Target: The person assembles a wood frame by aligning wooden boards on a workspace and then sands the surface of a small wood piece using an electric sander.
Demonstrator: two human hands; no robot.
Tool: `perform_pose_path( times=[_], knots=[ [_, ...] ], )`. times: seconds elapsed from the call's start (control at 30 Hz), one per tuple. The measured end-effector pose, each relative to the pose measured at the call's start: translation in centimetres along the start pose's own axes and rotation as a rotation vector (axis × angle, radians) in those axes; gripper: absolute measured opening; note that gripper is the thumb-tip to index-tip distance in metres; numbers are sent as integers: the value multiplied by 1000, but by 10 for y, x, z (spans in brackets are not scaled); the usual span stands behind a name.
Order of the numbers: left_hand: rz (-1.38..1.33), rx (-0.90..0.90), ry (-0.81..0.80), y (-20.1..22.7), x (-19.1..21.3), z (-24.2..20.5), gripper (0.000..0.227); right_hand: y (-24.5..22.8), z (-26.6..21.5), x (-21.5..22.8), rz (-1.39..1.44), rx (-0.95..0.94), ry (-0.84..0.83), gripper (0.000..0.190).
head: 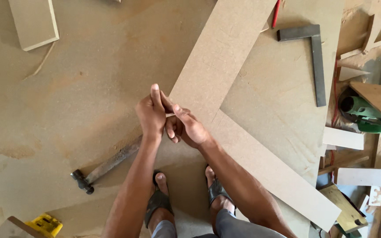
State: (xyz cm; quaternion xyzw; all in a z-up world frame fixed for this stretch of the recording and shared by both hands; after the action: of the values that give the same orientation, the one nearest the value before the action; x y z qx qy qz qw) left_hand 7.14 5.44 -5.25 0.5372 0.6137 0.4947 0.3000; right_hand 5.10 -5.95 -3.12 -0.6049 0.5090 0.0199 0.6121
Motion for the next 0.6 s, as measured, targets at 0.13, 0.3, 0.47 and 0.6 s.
perform_pose_path(
  times=[0.13,0.3,0.47,0.6],
  knots=[
    [643,-253,14,4,8,2,59,-12,-7,-2,-131,2,-29,88],
    [598,-514,27,-1,9,-2,51,-2,-2,9,30,39,-16,91],
    [640,-538,-56,-2,2,-2,40,1,-2,23,239,104,-2,90],
    [482,-605,-24,12,1,-13,31,-3,0,27,224,120,-18,86]
  ],
)
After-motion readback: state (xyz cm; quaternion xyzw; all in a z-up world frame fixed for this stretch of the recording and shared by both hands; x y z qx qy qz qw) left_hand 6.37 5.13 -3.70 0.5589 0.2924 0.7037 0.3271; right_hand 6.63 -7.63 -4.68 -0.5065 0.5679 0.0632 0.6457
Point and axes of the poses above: each hand's wrist, its own z-axis towards the middle knuckle, its own x-axis out of the back of the hand, y = z × x, the point moved 8 cm from there along z, towards the middle knuckle, and after that the axes turned 10 degrees about -y, right-handed, at the moved point
